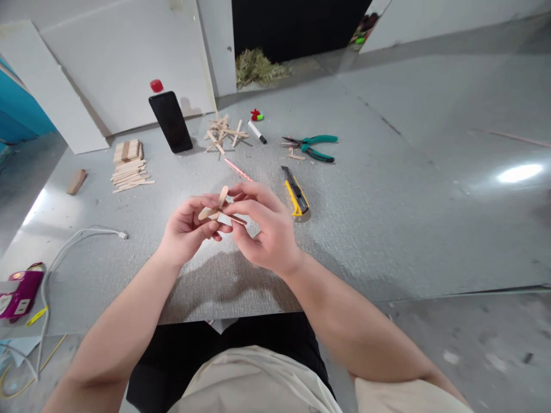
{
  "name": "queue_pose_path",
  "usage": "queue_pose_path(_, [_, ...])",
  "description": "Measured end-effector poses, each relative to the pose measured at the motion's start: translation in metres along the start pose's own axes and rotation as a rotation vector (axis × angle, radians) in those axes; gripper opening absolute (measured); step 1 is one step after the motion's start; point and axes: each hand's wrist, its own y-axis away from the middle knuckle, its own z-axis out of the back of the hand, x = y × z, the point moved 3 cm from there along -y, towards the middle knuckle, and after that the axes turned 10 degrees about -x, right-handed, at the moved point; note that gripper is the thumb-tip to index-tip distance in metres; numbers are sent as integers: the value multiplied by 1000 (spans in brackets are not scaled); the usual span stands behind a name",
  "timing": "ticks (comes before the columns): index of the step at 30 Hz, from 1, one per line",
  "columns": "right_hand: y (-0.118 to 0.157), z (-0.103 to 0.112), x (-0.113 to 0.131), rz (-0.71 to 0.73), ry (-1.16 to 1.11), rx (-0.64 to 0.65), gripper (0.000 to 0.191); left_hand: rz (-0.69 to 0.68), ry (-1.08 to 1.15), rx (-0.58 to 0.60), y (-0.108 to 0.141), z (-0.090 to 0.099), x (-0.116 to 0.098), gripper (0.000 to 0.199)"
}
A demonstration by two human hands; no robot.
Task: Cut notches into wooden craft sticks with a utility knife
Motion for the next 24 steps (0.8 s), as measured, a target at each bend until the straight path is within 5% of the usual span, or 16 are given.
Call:
queue_pose_path(10, [6,-4,-12,-198,-173,25,45,7,-7,-20,0,-1,0,34])
queue_pose_path(17, [-1,1,0,35,-1,-43,25,5,7,-5,-1,-2,-1,35])
queue_pose_path(24, [-2,6,5,138,108,-124,27,-8,-3,16,1,-2,-2,34])
